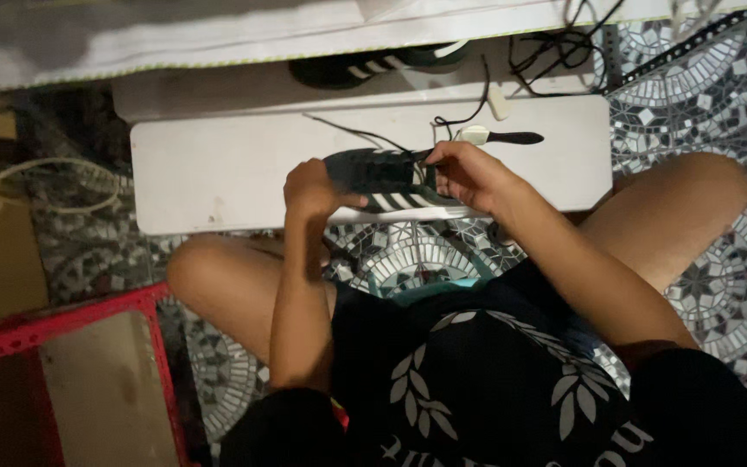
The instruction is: The person sits on the floor and cleans a black sneaker using a small brush and a white cloth. They scrub the shoe's upper and sole, then wipe the shoe with the cloth. The person also handles the shoe's laces and places the shoe on a white surface.
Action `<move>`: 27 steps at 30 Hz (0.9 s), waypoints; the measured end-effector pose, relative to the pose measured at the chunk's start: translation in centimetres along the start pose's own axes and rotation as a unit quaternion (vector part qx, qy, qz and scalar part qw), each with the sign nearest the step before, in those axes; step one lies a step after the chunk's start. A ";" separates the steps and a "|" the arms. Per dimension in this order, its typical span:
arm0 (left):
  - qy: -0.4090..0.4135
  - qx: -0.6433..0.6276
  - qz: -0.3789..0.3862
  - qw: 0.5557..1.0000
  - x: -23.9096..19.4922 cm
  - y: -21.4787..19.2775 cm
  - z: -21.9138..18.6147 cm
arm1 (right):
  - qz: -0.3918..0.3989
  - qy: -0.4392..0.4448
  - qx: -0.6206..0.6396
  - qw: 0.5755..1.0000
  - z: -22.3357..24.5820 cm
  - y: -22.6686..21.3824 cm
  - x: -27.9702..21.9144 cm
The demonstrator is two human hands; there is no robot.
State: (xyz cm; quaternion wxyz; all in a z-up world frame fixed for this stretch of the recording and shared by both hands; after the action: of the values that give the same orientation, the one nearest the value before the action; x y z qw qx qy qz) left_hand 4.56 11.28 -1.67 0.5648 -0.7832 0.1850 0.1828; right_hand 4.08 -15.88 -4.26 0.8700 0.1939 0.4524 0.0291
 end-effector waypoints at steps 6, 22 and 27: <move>-0.033 -0.032 0.030 0.999 -0.4 -0.8 -0.4 | 0.000 -0.014 -0.047 0.999 -1.5 -0.3 0.3; -0.016 0.000 0.044 0.999 0.4 -1.0 -0.7 | 0.039 0.032 0.082 0.995 -1.1 5.0 -1.0; -0.021 0.030 0.011 0.999 -0.3 -1.7 -0.8 | 0.034 0.036 0.166 0.985 -2.0 5.6 -0.2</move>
State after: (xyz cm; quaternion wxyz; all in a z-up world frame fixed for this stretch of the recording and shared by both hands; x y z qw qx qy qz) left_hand 5.23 11.04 0.05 0.5902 -0.7595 0.1868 0.1998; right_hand 3.04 -10.14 -3.07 0.8076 0.3493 0.4751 -0.0102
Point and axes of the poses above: each hand's wrist, its own x-axis towards the middle knuckle, its own y-axis out of the palm, z = x × y, the point moved 4 cm from there along x, towards the middle knuckle, and after that the axes turned 12 degrees about x, right-handed, at the moved point
